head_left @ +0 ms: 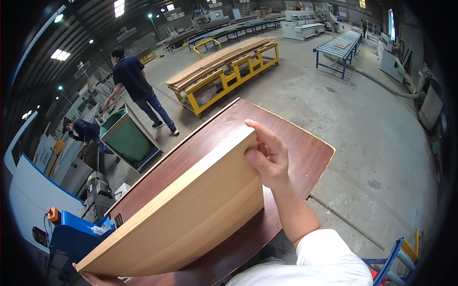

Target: Processing wooden panels through an edge-banding machine and stacking them onto a cart.

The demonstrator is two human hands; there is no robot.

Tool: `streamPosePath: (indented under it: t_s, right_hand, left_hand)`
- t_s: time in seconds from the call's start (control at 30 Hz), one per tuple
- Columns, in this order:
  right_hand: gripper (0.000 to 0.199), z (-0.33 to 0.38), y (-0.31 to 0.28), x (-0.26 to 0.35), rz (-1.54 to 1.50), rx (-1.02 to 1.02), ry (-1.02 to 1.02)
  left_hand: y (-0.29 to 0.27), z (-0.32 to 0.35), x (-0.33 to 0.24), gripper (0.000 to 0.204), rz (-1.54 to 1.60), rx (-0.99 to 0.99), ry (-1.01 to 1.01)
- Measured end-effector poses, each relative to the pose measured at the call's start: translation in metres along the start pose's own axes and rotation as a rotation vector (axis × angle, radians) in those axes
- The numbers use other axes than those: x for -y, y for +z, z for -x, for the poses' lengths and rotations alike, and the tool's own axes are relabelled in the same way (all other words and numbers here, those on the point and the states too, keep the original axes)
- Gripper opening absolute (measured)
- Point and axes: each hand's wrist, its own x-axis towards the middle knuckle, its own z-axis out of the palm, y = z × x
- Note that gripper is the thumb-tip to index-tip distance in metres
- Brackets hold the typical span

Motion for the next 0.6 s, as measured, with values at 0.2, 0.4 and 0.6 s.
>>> streamPosePath:
  t_s: [0.2,0.4,0.6]
  right_hand:
    - [0.055,-0.002,-0.001,0.0,0.088,0.051,-0.007]
    - [0.049,0.014,-0.008,-0.005,0.09,0.022,0.222]
    - [0.058,0.108,-0.039,-0.06,0.198,0.016,0.428]
  left_hand:
    - [-0.002,-0.007,-0.006,0.053,0.15,-0.145,-0.333]
    - [-0.02,0.003,0.043,0.066,0.287,-0.048,-0.502]
    - [-0.079,0.102,0.122,0.081,0.192,0.286,-0.569]
